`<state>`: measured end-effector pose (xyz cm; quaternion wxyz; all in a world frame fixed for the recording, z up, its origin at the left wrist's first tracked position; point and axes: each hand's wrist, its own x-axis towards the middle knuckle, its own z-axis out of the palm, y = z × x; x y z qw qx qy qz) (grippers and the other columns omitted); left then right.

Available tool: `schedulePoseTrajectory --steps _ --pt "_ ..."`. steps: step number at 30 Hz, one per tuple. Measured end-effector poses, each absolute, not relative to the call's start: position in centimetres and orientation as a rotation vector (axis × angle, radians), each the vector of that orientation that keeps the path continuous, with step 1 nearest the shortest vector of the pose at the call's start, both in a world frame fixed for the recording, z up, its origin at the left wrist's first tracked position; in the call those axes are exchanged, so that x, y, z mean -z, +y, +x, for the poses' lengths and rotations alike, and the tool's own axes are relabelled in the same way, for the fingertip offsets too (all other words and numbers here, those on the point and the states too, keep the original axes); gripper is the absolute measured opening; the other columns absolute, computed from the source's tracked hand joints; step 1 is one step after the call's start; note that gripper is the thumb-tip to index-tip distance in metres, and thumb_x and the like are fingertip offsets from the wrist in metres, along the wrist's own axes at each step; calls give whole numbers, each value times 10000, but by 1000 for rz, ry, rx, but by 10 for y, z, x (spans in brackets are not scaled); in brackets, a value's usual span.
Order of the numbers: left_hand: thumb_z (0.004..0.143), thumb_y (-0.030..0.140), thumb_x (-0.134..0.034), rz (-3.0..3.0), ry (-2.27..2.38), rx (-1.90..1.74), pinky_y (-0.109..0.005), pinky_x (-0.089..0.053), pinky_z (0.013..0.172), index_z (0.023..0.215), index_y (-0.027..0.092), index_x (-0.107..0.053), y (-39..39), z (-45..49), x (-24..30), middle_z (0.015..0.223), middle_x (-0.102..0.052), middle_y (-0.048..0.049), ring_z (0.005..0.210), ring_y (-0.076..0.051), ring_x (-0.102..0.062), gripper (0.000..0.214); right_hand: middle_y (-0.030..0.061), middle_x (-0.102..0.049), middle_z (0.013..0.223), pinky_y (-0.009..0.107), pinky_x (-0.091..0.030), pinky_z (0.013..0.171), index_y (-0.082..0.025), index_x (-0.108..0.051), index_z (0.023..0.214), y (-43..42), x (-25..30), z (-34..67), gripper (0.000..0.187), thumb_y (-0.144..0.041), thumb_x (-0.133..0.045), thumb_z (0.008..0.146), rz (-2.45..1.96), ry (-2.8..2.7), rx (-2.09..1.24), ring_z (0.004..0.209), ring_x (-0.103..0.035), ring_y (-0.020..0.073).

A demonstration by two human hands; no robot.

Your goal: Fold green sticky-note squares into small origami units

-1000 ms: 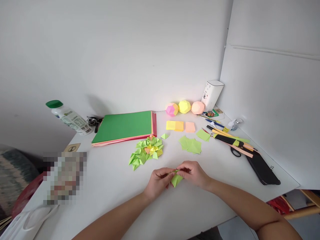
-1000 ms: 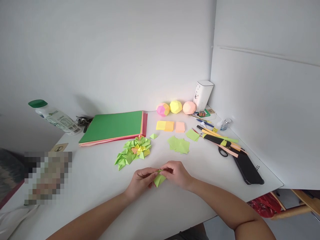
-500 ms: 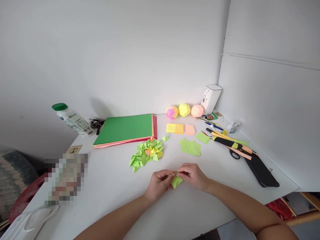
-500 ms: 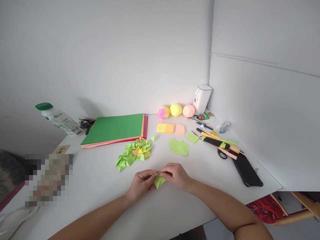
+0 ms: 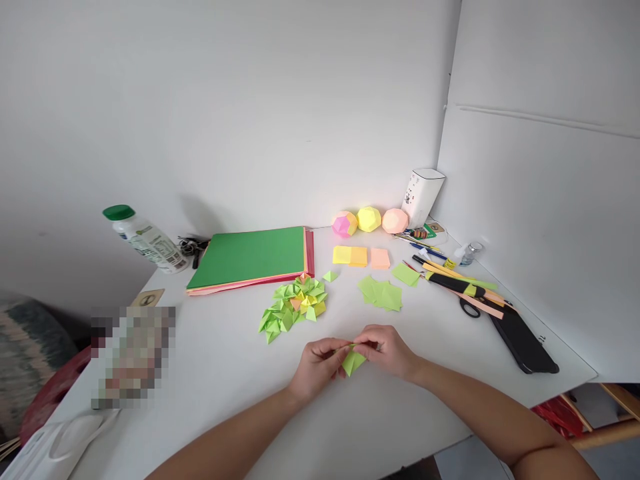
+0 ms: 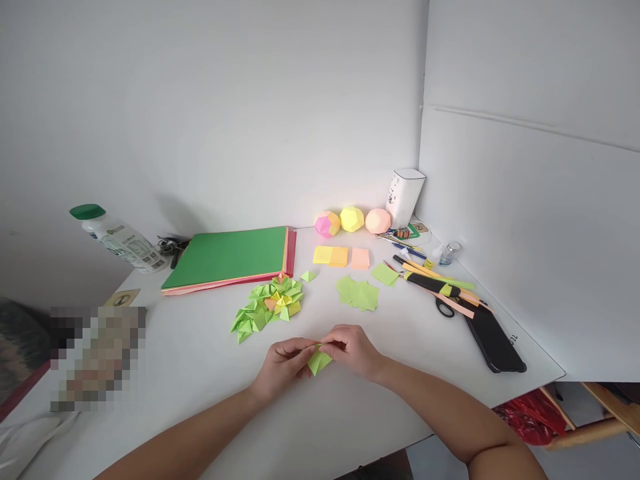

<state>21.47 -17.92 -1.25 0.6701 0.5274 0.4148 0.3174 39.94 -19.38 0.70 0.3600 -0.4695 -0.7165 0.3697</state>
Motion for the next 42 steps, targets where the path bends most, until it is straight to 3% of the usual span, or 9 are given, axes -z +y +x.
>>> schedulePoseTrajectory --steps 9,14,19,24,29,32,34,37,42 --pt "731 444 -626 1229 929 -721 -194 -338 390 792 130 -704 -181 216 8 473 -553 11 388 -83 -466 330 18 -540 584 235 -398 511 -159 -643 693 -194 -13 398 208 -281 -533 820 -1147 -1922 -843 532 -479 115" --pt "748 449 -605 1271 931 -703 -192 -293 370 777 134 -711 -181 216 8 458 -515 24 358 -58 -363 334 14 -544 595 228 -404 509 -159 -607 646 -195 -18 398 166 -233 -541 780 -1157 -1868 -951 533 -488 112" --pt "758 445 -598 1295 902 -681 -202 -316 434 713 129 -694 -181 215 3 473 -498 18 441 -77 -400 333 -3 -536 594 214 -393 492 -155 -558 632 -197 -19 398 133 -201 -545 756 -1207 -1796 -1101 528 -473 101" --pt "758 528 -554 1308 959 -691 -198 -206 381 570 147 -529 -181 214 6 381 -357 70 365 -53 -281 426 -20 -520 573 202 -398 474 -151 -539 648 -196 -17 401 138 -227 -551 764 -1256 -1687 -1262 520 -486 97" --pt "815 556 -442 1337 924 -683 -201 -222 396 524 185 -339 -183 213 12 367 -362 71 360 -53 -272 483 -27 -519 571 209 -436 484 -147 -526 679 -194 -18 403 150 -261 -569 766 -1231 -1563 -1456 512 -512 97" --pt "840 532 -416 1308 865 -740 -211 -330 460 578 183 -375 -184 214 7 466 -459 41 437 -80 -399 438 -30 -521 571 208 -439 480 -148 -516 691 -194 -19 403 150 -265 -569 768 -1233 -1521 -1509 506 -518 96" --pt "807 524 -486 1256 807 -764 -213 -361 475 674 186 -421 -183 214 4 563 -488 35 494 -94 -442 368 -30 -524 573 203 -431 476 -148 -514 688 -195 -19 402 145 -259 -566 766 -1235 -1534 -1514 508 -521 95" --pt "761 495 -572 1271 757 -707 -201 -333 461 735 181 -459 -182 215 3 586 -467 43 495 -83 -410 335 -43 -496 547 187 -394 446 -150 -514 670 -197 -15 399 133 -240 -562 755 -1229 -1610 -1487 479 -484 82" --pt "777 492 -548 1416 823 -681 -202 -289 468 673 152 -499 -181 215 11 550 -468 33 496 -80 -382 358 -55 -470 511 174 -333 409 -154 -507 669 -197 -10 397 92 -197 -535 745 -1228 -1721 -1423 442 -430 70"
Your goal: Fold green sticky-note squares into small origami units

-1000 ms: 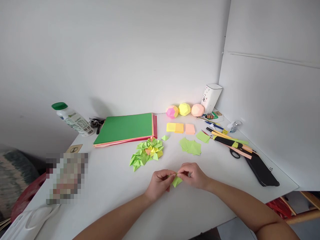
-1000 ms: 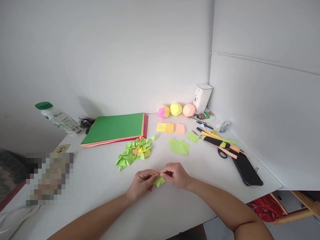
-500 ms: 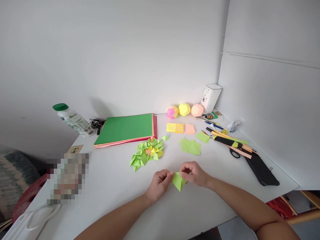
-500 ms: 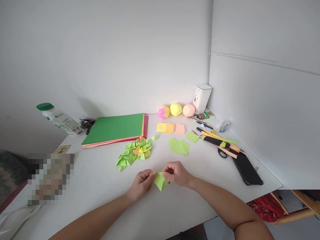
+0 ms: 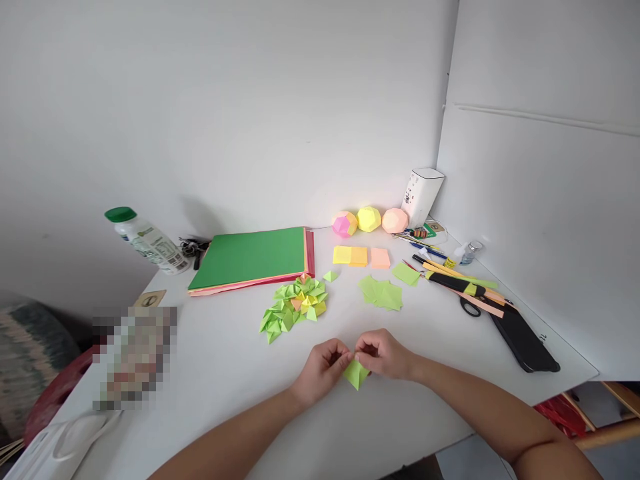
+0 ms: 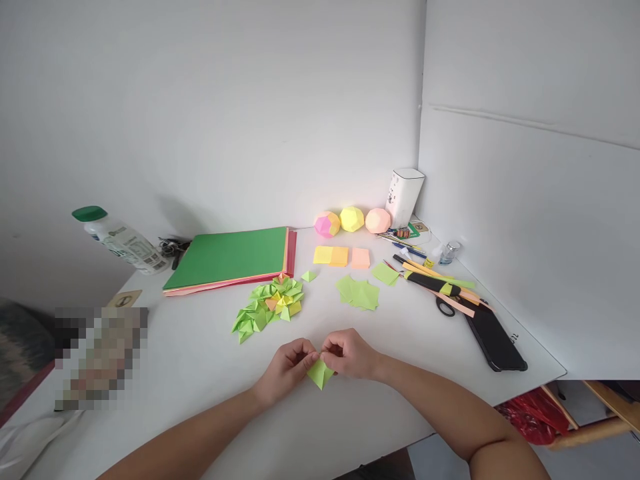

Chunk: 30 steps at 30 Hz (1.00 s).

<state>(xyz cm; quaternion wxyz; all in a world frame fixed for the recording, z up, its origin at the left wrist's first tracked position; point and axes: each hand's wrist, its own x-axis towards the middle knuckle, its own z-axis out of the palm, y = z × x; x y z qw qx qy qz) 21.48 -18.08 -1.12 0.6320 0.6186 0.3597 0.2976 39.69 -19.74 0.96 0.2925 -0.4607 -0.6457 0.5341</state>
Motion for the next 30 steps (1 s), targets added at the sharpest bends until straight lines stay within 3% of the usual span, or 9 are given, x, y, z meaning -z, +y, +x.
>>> schedulePoseTrajectory --steps 5,10,14,20,24,27,30 --pt "780 533 -510 1448 932 -620 -201 -233 405 608 192 -396 -184 215 11 410 -401 72 385 -71 -317 399 -55 -453 510 179 -326 414 -157 -500 654 -196 -11 399 103 -191 -527 748 -1214 -1761 -1349 446 -423 72" --pt "821 518 -453 1575 909 -625 -219 -244 417 478 195 -315 -185 214 10 400 -397 39 399 -73 -313 491 -43 -481 536 186 -346 434 -153 -518 664 -195 -15 401 106 -205 -534 755 -1210 -1765 -1344 479 -453 81" --pt "862 480 -406 1615 848 -684 -231 -311 475 435 170 -375 -183 212 9 439 -422 15 448 -86 -384 528 -31 -512 566 191 -368 451 -149 -526 676 -195 -20 403 115 -215 -527 770 -1205 -1749 -1399 502 -475 86" --pt "740 426 -640 1231 666 -733 -218 -360 518 762 173 -497 -181 215 10 620 -502 32 545 -95 -477 292 -40 -495 549 187 -381 445 -142 -533 683 -195 -11 401 147 -250 -556 780 -1164 -1729 -1487 490 -475 81" --pt "771 403 -617 1123 637 -818 -237 -393 554 892 170 -533 -180 216 15 665 -513 24 572 -101 -499 275 -12 -559 688 213 -451 513 -147 -540 855 -193 -6 401 175 -304 -584 792 -1159 -1589 -1631 576 -548 99" --pt "778 392 -612 1089 738 -920 -221 -381 540 930 178 -532 -178 216 18 675 -494 32 571 -91 -470 275 16 -600 800 221 -461 519 -172 -497 1027 -192 -7 403 301 -304 -612 783 -1155 -1553 -1723 628 -585 115" --pt "775 397 -610 1063 774 -943 -242 -410 604 920 182 -520 -177 216 17 746 -510 13 661 -115 -504 274 13 -602 780 223 -458 511 -175 -485 1038 -191 -6 402 303 -286 -609 785 -1151 -1527 -1734 642 -600 128"
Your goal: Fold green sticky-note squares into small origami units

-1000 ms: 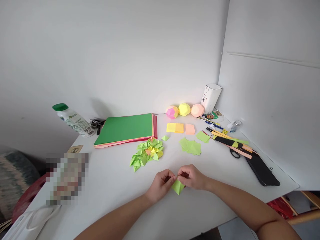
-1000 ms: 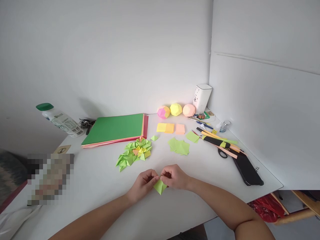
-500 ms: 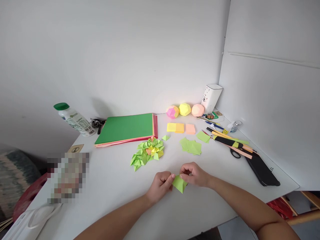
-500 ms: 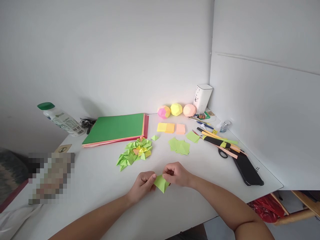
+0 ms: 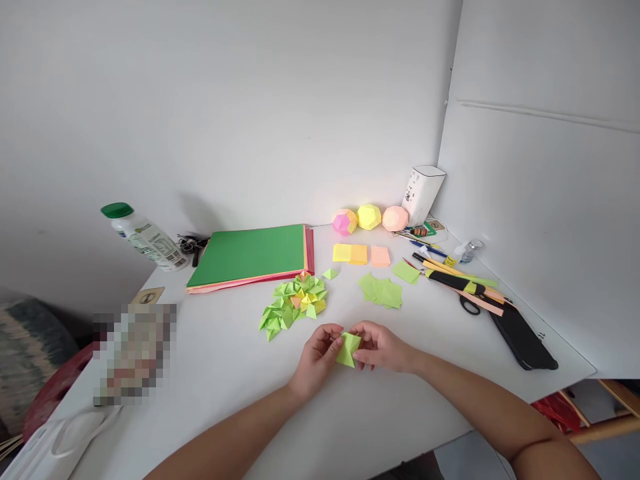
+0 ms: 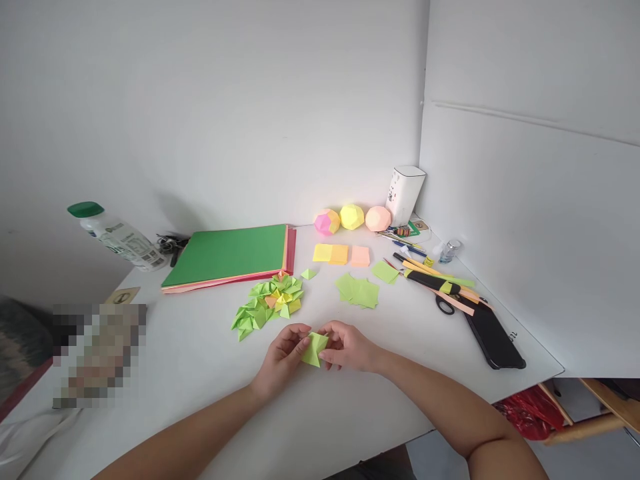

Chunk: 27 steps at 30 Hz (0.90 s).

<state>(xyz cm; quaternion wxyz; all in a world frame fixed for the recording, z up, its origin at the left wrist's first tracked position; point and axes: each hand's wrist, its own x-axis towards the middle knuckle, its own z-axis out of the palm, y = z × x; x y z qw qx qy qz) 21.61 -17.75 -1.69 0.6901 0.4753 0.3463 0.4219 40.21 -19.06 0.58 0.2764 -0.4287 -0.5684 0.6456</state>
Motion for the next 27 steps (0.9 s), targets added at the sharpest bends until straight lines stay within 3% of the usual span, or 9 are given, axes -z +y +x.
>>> schedulePoseTrajectory --steps 8,20,27 --pt "792 322 -615 1058 577 -780 -244 -406 617 846 208 -414 -178 213 10 774 -547 9 697 -121 -531 237 -29 -536 719 234 -463 486 -171 -509 957 -187 -4 401 271 -302 -636 757 -1123 -1309 -1604 531 -518 83" --pt "733 363 -667 1088 701 -781 -229 -399 534 967 179 -547 -176 213 8 749 -592 -2 589 -95 -502 322 -2 -581 641 239 -438 514 -138 -597 817 -187 -12 404 208 -331 -644 759 -1131 -1364 -1573 543 -527 98" --pt "724 386 -667 1082 718 -778 -245 -405 523 968 169 -567 -176 213 13 680 -601 8 539 -97 -515 341 25 -566 785 244 -441 530 -150 -643 871 -189 -10 405 171 -298 -607 794 -1097 -1503 -1448 606 -539 107"
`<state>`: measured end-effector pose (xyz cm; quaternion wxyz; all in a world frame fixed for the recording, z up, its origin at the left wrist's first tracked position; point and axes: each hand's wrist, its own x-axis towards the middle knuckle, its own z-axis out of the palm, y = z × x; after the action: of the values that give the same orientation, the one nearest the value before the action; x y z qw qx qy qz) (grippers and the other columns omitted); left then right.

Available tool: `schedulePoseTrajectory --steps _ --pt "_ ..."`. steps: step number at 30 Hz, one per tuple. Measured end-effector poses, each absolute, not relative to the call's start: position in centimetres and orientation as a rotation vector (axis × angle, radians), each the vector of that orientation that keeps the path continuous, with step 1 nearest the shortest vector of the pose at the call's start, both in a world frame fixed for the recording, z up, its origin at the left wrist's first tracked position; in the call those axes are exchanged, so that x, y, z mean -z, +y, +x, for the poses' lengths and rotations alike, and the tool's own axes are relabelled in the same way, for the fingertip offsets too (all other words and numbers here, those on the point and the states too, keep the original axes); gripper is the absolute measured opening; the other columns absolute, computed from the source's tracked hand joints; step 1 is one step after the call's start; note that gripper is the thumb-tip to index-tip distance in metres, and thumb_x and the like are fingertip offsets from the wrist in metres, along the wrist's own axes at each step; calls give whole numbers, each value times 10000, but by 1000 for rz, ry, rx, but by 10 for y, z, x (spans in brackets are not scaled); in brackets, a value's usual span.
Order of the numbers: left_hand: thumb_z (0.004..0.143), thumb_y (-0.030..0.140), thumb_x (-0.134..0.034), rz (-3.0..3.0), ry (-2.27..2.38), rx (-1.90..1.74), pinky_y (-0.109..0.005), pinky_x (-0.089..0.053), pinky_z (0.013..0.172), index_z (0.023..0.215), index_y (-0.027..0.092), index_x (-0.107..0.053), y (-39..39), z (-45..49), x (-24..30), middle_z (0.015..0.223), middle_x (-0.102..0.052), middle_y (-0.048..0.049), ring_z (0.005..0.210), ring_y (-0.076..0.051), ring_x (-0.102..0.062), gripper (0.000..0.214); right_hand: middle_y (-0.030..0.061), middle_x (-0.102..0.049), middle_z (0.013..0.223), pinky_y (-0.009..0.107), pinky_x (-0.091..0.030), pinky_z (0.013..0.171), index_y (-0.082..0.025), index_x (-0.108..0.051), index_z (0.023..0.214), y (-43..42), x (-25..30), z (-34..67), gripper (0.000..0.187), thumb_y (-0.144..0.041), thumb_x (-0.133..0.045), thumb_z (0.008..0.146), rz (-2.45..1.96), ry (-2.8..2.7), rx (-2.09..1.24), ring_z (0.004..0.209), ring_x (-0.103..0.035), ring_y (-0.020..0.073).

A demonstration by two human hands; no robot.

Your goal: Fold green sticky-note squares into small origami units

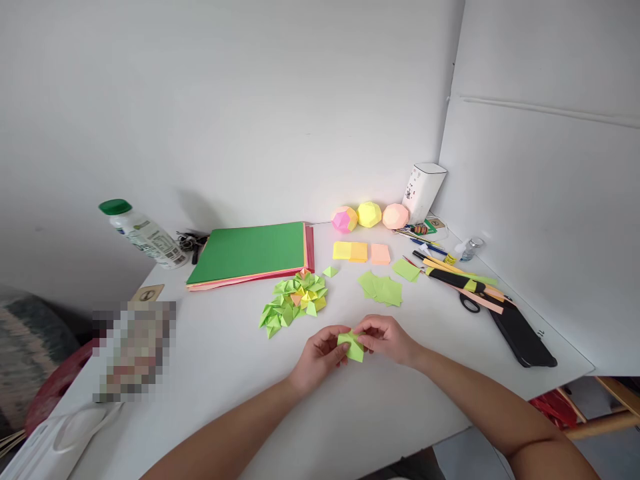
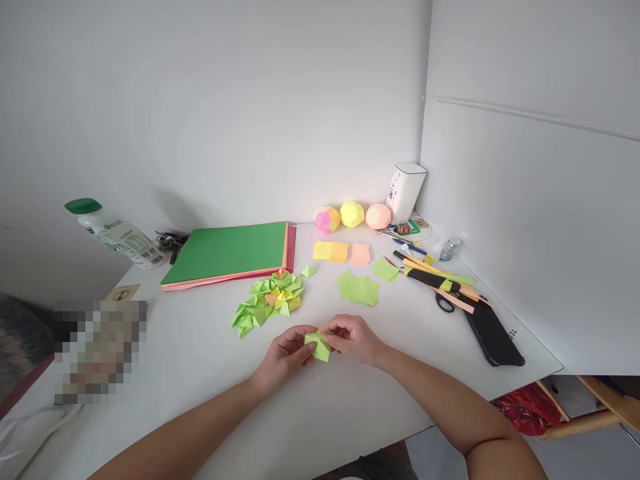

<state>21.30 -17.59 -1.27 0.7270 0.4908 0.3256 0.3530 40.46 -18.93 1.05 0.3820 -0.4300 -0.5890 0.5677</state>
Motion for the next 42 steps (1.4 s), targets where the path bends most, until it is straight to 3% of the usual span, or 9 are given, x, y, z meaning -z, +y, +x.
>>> schedulePoseTrajectory --steps 27,34,42 --pt "713 336 -687 1084 702 -779 -245 -434 542 963 162 -596 -177 214 17 712 -610 -5 579 -97 -522 318 47 -622 775 248 -437 551 -167 -665 852 -190 -14 403 119 -224 -586 785 -1102 -1786 -1096 613 -540 121" --pt "693 368 -699 1118 789 -794 -259 -442 550 995 164 -580 -178 215 15 596 -561 38 532 -101 -532 383 49 -626 709 246 -436 515 -177 -659 842 -193 -14 400 157 -258 -525 829 -1079 -1894 -888 586 -541 131" --pt "723 363 -676 1133 783 -838 -259 -472 570 903 174 -547 -179 216 10 672 -602 11 608 -122 -579 291 64 -643 813 264 -470 560 -191 -607 1001 -198 -14 400 248 -312 -601 784 -1065 -2043 -759 601 -548 135"
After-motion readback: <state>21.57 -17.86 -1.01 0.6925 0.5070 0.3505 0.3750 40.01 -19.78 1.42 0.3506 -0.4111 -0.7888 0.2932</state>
